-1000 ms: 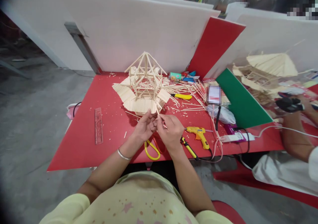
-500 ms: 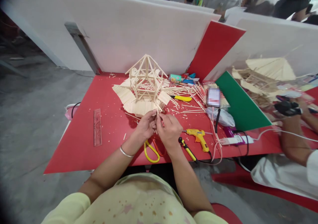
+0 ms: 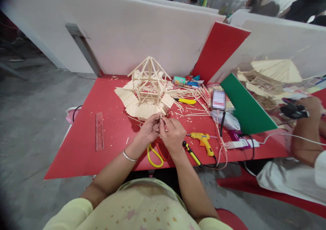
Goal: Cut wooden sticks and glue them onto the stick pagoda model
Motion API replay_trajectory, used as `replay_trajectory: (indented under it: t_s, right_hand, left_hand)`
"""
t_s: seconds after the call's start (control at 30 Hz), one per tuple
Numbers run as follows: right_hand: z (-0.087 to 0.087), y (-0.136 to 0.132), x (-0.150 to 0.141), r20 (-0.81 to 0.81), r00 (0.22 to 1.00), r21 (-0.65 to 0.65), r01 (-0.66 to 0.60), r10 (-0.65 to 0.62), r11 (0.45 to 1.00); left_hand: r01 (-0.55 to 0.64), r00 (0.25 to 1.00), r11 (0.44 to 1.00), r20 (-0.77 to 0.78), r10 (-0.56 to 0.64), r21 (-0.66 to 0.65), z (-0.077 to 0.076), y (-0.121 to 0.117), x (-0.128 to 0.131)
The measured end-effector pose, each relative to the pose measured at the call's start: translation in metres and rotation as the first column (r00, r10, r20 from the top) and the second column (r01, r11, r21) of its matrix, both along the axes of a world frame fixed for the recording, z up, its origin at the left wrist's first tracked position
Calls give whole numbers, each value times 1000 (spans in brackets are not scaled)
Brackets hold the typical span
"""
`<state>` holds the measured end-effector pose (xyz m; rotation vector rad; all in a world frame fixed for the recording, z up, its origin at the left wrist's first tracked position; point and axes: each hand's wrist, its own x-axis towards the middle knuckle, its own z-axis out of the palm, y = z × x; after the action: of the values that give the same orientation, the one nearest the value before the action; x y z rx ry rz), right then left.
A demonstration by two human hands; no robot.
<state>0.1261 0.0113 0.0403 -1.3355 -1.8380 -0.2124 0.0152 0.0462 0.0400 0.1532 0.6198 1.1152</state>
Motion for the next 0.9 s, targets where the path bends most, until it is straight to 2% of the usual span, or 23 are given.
replay_trajectory:
  t_s: [0.5, 0.67, 0.8, 0.9]
  right_hand:
    - [-2, 0, 1, 18, 1000, -22, 1, -1, 1000]
    - [-5, -1, 2, 12, 1000, -1, -18, 18, 1000]
    - [-17, -16, 11, 4, 998, -10, -58, 58, 998]
    - [-28, -39, 27, -22, 995, -115, -95, 93, 989]
  left_hand:
    - [6, 999, 1000, 36, -7, 17, -6, 2, -1]
    - [59, 996, 997, 71, -62, 41, -7, -2, -2]
    - [143, 988, 986, 54, -148, 82, -12, -16, -5]
    - [204, 979, 971, -35, -201, 124, -16, -32, -10]
